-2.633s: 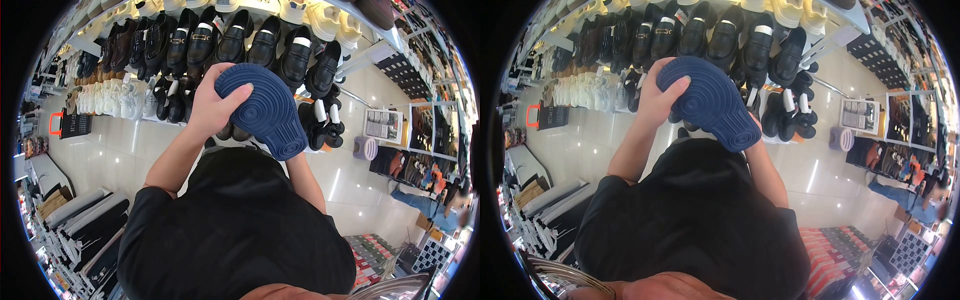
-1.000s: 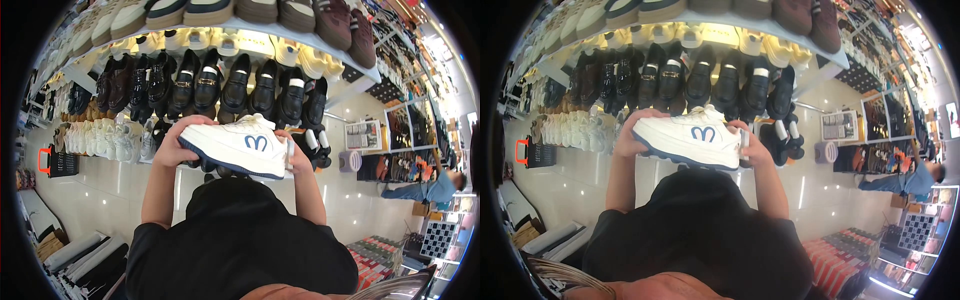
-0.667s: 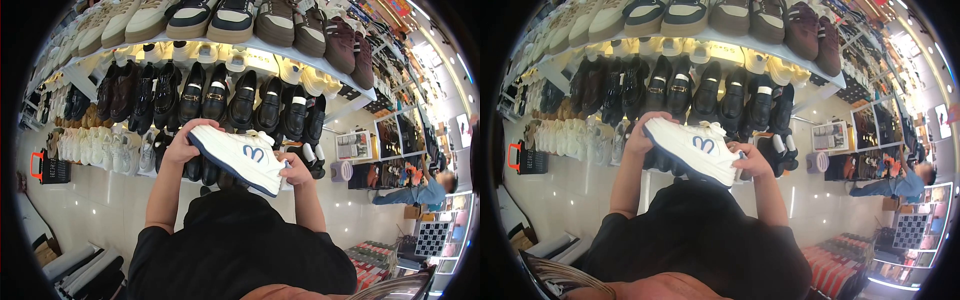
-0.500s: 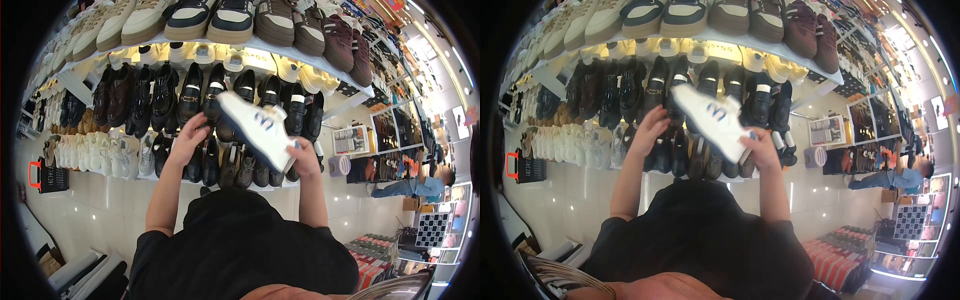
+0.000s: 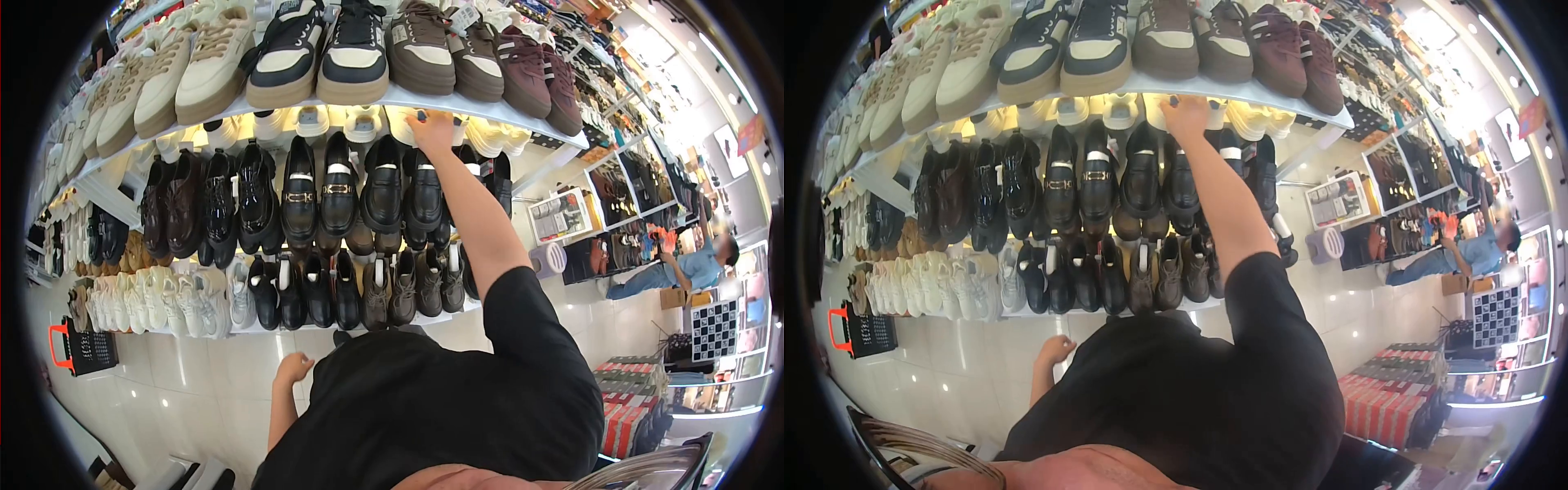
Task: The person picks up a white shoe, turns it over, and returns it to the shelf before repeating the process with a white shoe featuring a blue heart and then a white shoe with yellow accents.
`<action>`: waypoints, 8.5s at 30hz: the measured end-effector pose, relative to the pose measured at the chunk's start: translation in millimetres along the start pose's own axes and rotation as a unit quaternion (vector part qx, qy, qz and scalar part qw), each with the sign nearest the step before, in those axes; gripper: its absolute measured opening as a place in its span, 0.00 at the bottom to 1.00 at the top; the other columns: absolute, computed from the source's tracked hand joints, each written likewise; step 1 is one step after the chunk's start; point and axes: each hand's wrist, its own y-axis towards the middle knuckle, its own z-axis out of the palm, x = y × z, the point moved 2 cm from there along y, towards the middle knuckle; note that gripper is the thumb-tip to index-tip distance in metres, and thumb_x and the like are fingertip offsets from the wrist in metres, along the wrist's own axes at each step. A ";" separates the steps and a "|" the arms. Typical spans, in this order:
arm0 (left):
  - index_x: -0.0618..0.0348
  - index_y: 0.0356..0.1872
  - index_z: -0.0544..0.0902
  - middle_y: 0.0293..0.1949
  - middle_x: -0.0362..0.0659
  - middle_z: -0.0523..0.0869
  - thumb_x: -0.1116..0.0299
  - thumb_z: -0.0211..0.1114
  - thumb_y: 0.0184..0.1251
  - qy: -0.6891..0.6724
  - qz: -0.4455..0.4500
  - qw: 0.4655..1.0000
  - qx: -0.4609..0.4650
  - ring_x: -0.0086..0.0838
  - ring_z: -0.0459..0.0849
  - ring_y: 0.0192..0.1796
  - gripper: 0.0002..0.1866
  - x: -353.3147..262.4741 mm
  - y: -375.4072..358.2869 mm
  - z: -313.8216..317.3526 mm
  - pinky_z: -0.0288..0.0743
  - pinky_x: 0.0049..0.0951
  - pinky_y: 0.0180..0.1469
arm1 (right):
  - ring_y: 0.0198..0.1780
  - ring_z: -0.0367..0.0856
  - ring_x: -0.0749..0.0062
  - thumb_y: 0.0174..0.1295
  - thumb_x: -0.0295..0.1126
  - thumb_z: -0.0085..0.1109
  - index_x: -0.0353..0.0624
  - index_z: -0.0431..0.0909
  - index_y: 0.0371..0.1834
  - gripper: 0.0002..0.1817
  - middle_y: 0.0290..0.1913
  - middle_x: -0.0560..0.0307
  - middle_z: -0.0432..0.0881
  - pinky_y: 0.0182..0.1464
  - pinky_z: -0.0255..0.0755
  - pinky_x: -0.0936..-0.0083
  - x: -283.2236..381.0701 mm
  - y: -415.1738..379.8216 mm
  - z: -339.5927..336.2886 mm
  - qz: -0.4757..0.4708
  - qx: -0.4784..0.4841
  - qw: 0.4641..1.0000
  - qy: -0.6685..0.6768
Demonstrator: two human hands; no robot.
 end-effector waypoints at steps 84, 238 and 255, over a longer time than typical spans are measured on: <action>0.59 0.61 0.61 0.56 0.44 0.71 0.65 0.63 0.57 -0.729 0.371 0.550 -0.168 0.31 0.70 0.60 0.31 -472.4 -37.5 -32.5 0.63 0.36 0.62 | 0.59 0.68 0.65 0.46 0.41 0.68 0.33 0.53 0.64 0.46 0.57 0.47 0.68 0.61 0.60 0.71 -188.3 -181.8 -295.0 0.141 0.253 0.710 0.642; 0.60 0.59 0.64 0.55 0.48 0.74 0.49 0.63 0.58 -0.699 0.360 0.566 -0.249 0.36 0.75 0.57 0.34 -402.1 -28.5 5.8 0.69 0.40 0.60 | 0.60 0.64 0.68 0.60 0.53 0.54 0.32 0.55 0.63 0.39 0.57 0.50 0.67 0.63 0.55 0.72 -165.9 -240.4 -282.6 0.111 0.393 0.588 0.698; 0.58 0.57 0.61 0.52 0.43 0.73 0.71 0.66 0.54 -0.696 0.336 0.575 -0.269 0.29 0.73 0.56 0.30 -411.4 -95.2 35.9 0.67 0.30 0.57 | 0.45 0.76 0.71 0.57 0.34 0.52 0.37 0.66 0.52 0.21 0.44 0.52 0.75 0.48 0.71 0.78 -167.0 -254.5 -262.9 0.345 0.318 0.526 0.709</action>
